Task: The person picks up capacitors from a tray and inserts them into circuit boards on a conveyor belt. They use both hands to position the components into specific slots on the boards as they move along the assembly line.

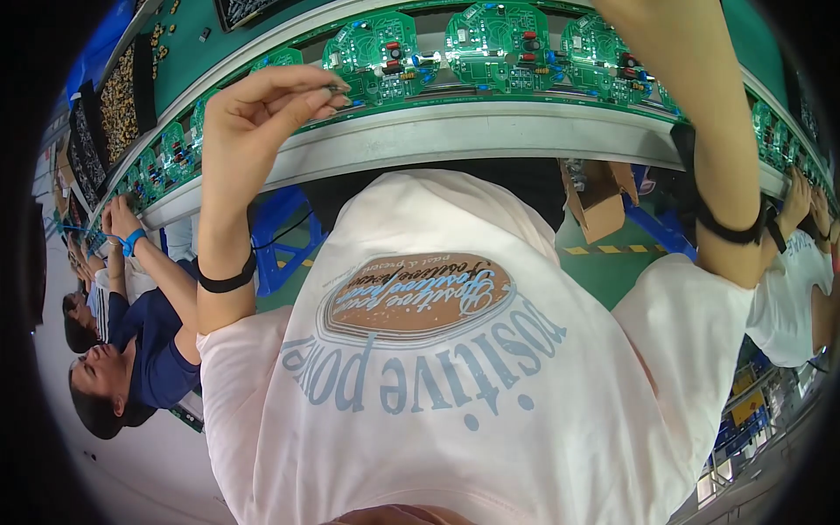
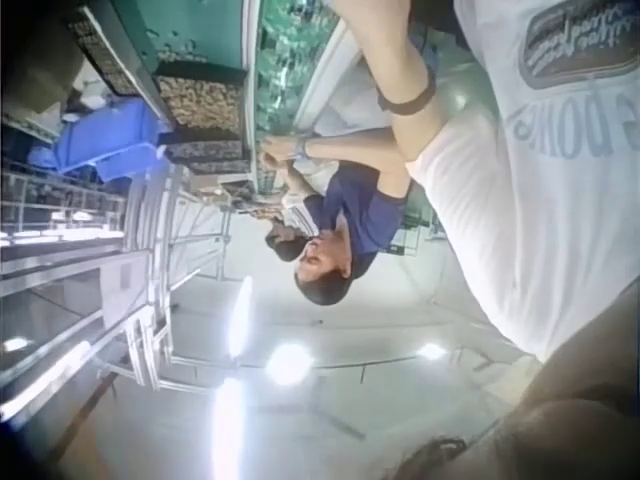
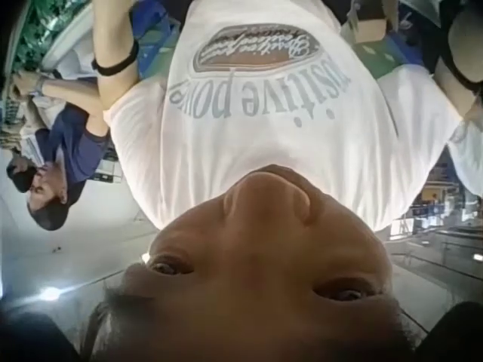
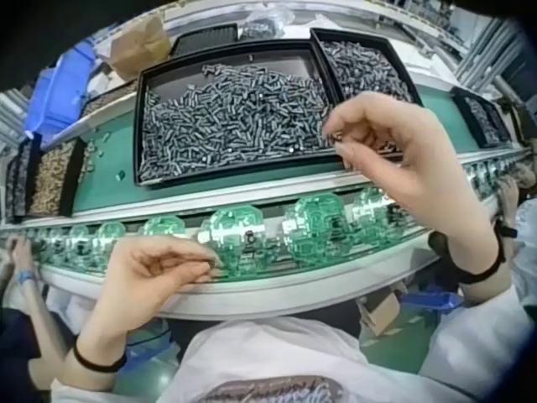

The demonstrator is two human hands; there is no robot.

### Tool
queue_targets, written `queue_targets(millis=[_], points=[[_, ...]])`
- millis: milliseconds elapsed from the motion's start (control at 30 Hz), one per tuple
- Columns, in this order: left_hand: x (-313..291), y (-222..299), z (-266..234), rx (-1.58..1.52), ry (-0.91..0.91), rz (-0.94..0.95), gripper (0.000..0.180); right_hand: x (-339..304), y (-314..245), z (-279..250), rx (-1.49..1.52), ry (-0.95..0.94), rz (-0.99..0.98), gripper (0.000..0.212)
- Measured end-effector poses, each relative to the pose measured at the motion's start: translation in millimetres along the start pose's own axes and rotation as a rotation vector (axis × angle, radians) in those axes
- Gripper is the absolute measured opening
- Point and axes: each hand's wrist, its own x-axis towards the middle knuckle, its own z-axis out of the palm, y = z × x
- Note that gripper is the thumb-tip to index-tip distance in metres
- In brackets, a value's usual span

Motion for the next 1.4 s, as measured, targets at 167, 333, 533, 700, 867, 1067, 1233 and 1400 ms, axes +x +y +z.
queue_targets(millis=[167, 333, 533, 700, 867, 1067, 1233, 1400], points=[[-5.1, 5.2, 17.8, 0.352, 0.040, -0.035, 0.013, -64.7, 57.5, -15.0, 0.134, -0.099, 0.142, 0.018], [1.9, -5.5, 26.0, 0.847, 0.052, 0.431, 0.009, -90.6, 62.0, 3.7, 0.385, -0.022, 0.265, 0.020], [1.1, -8.6, 31.8, 0.887, 0.113, 0.461, 0.009, -103.6, 68.0, 10.3, 0.452, 0.074, 0.295, 0.021], [0.7, -8.7, 36.7, 0.884, 0.118, 0.465, 0.008, -105.6, 70.0, 13.1, 0.400, 0.102, 0.285, 0.021], [0.4, -8.7, 39.9, 0.897, 0.108, 0.433, 0.008, -104.5, 63.8, 18.1, 0.438, 0.136, 0.266, 0.020], [-1.6, -8.4, 39.8, 0.914, 0.083, 0.416, 0.009, -108.1, 72.2, 17.0, 0.515, 0.082, 0.283, 0.020], [-0.5, -10.4, 44.1, 0.898, 0.092, 0.403, 0.008, -112.2, 73.1, 16.6, 0.511, 0.086, 0.293, 0.020], [1.9, -13.5, 48.6, 0.892, 0.110, 0.440, 0.008, -117.7, 77.9, 16.9, 0.469, 0.114, 0.240, 0.020]])
